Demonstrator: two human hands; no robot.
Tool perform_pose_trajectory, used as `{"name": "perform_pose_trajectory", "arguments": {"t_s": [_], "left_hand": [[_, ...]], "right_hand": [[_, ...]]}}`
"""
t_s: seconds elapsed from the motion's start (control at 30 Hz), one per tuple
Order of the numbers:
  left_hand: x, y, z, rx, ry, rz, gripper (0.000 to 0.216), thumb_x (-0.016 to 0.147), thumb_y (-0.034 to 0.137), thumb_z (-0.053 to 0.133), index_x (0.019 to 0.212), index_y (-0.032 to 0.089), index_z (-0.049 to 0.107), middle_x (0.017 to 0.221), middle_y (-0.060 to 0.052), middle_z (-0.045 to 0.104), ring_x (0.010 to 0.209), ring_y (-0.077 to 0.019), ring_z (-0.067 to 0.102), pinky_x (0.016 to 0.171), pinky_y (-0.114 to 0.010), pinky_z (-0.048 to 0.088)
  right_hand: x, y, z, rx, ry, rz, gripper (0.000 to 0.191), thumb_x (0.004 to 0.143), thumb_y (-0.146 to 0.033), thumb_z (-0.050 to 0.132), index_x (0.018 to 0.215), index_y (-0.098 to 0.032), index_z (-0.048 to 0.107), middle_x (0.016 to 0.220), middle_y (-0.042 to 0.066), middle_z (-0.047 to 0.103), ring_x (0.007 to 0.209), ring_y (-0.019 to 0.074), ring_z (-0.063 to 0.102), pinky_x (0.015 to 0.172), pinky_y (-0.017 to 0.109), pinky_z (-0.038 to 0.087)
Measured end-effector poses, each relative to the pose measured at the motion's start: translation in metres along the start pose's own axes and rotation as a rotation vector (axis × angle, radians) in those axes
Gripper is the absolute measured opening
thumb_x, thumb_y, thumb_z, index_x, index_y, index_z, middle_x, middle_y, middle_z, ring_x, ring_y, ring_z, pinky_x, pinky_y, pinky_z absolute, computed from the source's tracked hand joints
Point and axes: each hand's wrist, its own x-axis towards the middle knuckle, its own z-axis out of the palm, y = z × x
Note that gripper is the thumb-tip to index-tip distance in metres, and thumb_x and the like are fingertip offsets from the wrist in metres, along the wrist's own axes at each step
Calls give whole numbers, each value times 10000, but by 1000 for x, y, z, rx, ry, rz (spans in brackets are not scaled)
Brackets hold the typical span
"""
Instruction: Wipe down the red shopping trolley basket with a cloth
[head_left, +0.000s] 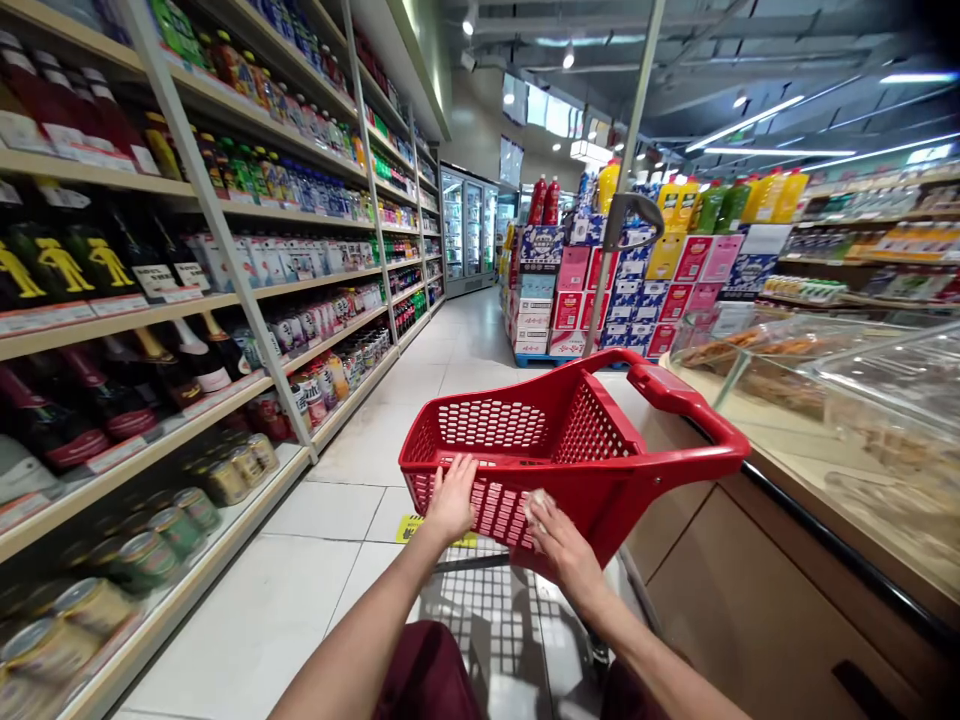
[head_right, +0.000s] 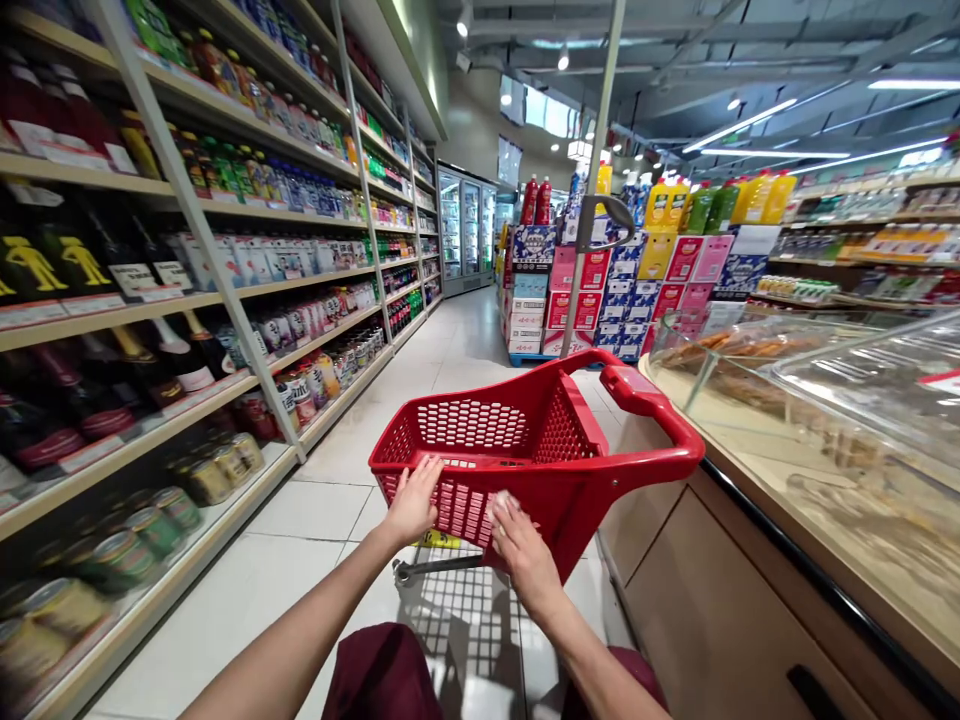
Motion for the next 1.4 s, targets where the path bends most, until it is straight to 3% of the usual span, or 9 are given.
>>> {"name": "perform_pose_trajectory", "arguments": {"t_s": [0.13,0.27,0.47,0.6,0.8,0.93,1.03,1.2,1.4], "left_hand": [[-7,-14,0,33,68,-102,734,645,64,403,1357,126,235,1454,-72,191,1343,-202,94,1083,-469,38],[-14,-26,-2,-4,23,-133,763,635,52,405,1368,117,199,1463,-70,152,1346,-205,66,1080,-478,64],[-22,-61,-17,-118,-24,-155,697,681,43,359,1351,204,254,1438,-35,251,1330,-165,163,1079,-483,31],[-27,-86,-24,-145,-31,-255,666,684,18,317,1329,186,306,1420,-53,294,1318,-159,207,1072,-488,97],[-28,-91,-24,-191,-53,-284,719,657,-2,303,1348,194,257,1402,-28,331,1305,-109,235,1085,-429,97],[-30,-90,-26,-182,-69,-300,721,658,7,307,1352,191,247,1404,-38,326,1302,-115,243,1082,-433,102],[-32,-89,-26,-164,-78,-289,716,662,20,315,1354,190,244,1406,-34,320,1306,-107,229,1085,-424,95],[-32,-83,-26,-105,-88,-270,694,681,34,316,1354,186,242,1427,-37,276,1319,-123,196,1083,-447,90],[-29,-69,-31,8,-107,-227,623,712,75,340,1327,166,299,1409,-96,308,1308,-196,239,1051,-557,45]], "right_hand": [[22,-8,11,35,70,0,422,871,-107,374,1273,-225,426,1316,66,447,1287,197,264,1041,443,321],[16,-19,32,53,-39,-62,385,890,-140,352,1248,-235,456,1238,49,530,1256,143,331,988,342,409],[41,-42,64,7,-13,-102,350,867,-83,363,1151,-166,550,1270,89,497,1287,212,271,1008,437,369],[43,-56,86,-41,-98,-186,368,880,-76,305,1136,-154,558,1233,71,536,1264,167,325,939,342,454],[73,-81,116,-26,-127,-212,350,854,-91,386,1168,-126,536,1299,82,468,1296,225,256,1009,419,366],[64,-88,138,-51,-204,-224,294,841,-94,401,1007,-148,637,1203,70,561,1185,197,441,946,340,432],[45,-84,135,-39,-211,-244,306,850,-100,380,969,-167,654,1132,54,610,1116,164,506,887,274,468],[52,-66,108,-71,-124,-194,343,857,-103,364,1131,-138,566,1305,91,461,1268,211,320,996,397,375],[26,-57,92,-99,-130,-172,389,868,-72,288,1061,-182,607,1167,47,589,1167,145,456,898,307,471]]}}
